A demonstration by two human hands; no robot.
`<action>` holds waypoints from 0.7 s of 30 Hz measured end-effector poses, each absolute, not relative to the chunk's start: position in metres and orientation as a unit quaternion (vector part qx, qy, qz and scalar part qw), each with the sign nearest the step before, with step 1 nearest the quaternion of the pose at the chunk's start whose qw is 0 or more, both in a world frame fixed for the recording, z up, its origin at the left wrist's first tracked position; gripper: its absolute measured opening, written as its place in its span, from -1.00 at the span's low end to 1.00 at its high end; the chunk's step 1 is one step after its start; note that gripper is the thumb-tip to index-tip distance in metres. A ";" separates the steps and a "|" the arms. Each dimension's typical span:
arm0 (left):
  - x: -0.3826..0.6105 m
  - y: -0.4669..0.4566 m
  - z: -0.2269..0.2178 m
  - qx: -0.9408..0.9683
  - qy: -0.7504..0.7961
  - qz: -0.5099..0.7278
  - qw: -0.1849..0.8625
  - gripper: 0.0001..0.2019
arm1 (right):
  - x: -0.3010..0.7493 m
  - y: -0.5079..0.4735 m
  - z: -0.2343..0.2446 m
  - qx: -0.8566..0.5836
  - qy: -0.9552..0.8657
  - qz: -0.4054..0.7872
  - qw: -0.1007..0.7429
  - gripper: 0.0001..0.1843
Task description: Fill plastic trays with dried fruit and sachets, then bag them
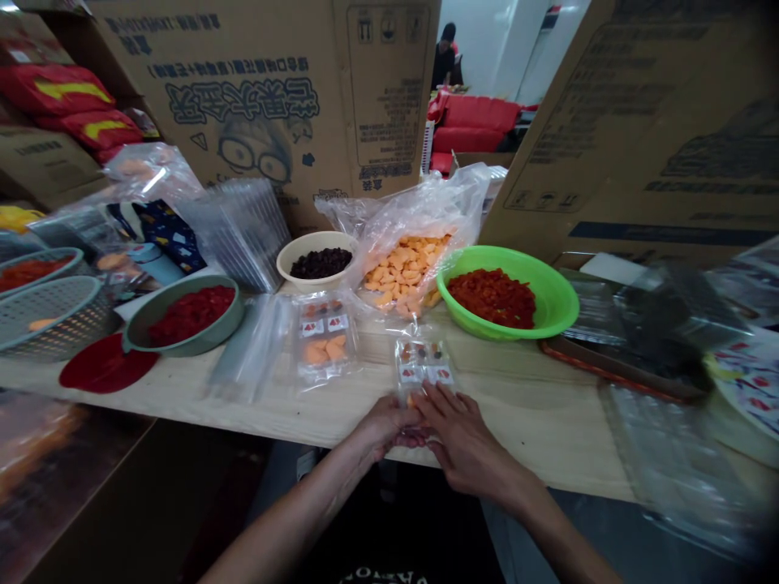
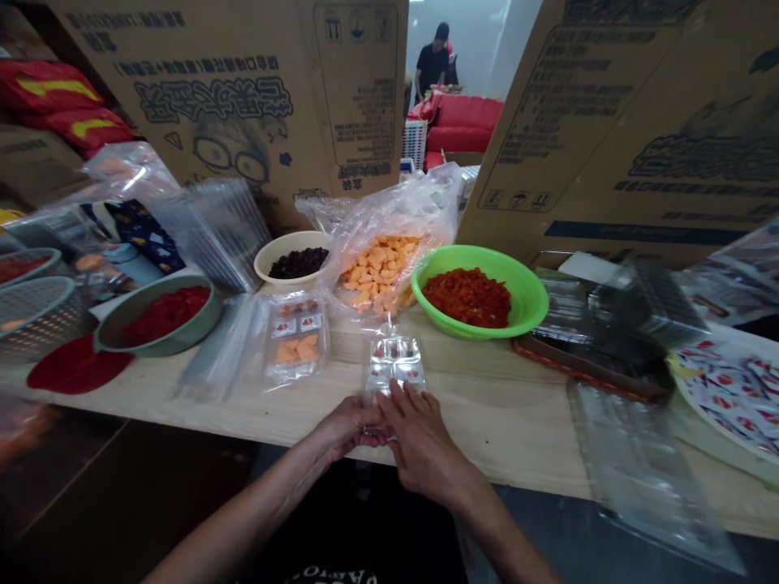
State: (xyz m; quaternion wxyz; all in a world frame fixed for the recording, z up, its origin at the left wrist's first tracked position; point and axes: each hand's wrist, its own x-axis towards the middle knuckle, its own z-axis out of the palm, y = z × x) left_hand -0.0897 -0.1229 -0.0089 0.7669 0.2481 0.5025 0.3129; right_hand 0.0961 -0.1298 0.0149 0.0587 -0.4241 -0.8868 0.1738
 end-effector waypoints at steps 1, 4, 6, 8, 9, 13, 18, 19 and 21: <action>-0.094 -0.124 -0.007 0.281 0.500 0.293 0.765 -0.58 | 0.090 -0.130 0.016 -0.418 -0.890 0.180 0.035 -0.25; -0.108 -0.132 -0.003 0.408 0.553 0.263 0.677 -0.60 | 0.077 -0.128 0.011 -0.449 -0.878 0.164 -0.002 -0.31; -0.115 -0.141 -0.003 0.499 0.628 0.280 0.527 -0.50 | 0.072 -0.128 0.001 -0.459 -0.878 0.135 -0.002 -0.38; -0.116 -0.148 -0.007 0.594 0.649 0.297 0.372 -0.31 | 0.068 -0.130 -0.010 -0.458 -0.883 0.106 0.009 -0.46; -0.115 -0.150 -0.010 0.642 0.629 0.293 0.325 -0.26 | 0.066 -0.131 -0.016 -0.453 -0.886 0.094 0.016 -0.48; -0.111 -0.144 -0.030 0.756 0.530 0.246 0.296 -0.55 | 0.064 -0.133 -0.028 -0.431 -0.898 0.075 0.047 -0.49; -0.113 -0.128 -0.041 0.770 0.489 0.292 0.289 -0.75 | 0.070 -0.119 -0.017 -0.440 -0.888 0.111 0.071 -0.61; -0.113 -0.126 -0.040 0.773 0.480 0.303 0.284 -0.76 | 0.071 -0.117 -0.014 -0.451 -0.882 0.115 0.077 -0.60; -0.113 -0.124 -0.037 0.776 0.473 0.321 0.267 -0.76 | 0.072 -0.113 -0.011 -0.472 -0.870 0.116 0.079 -0.57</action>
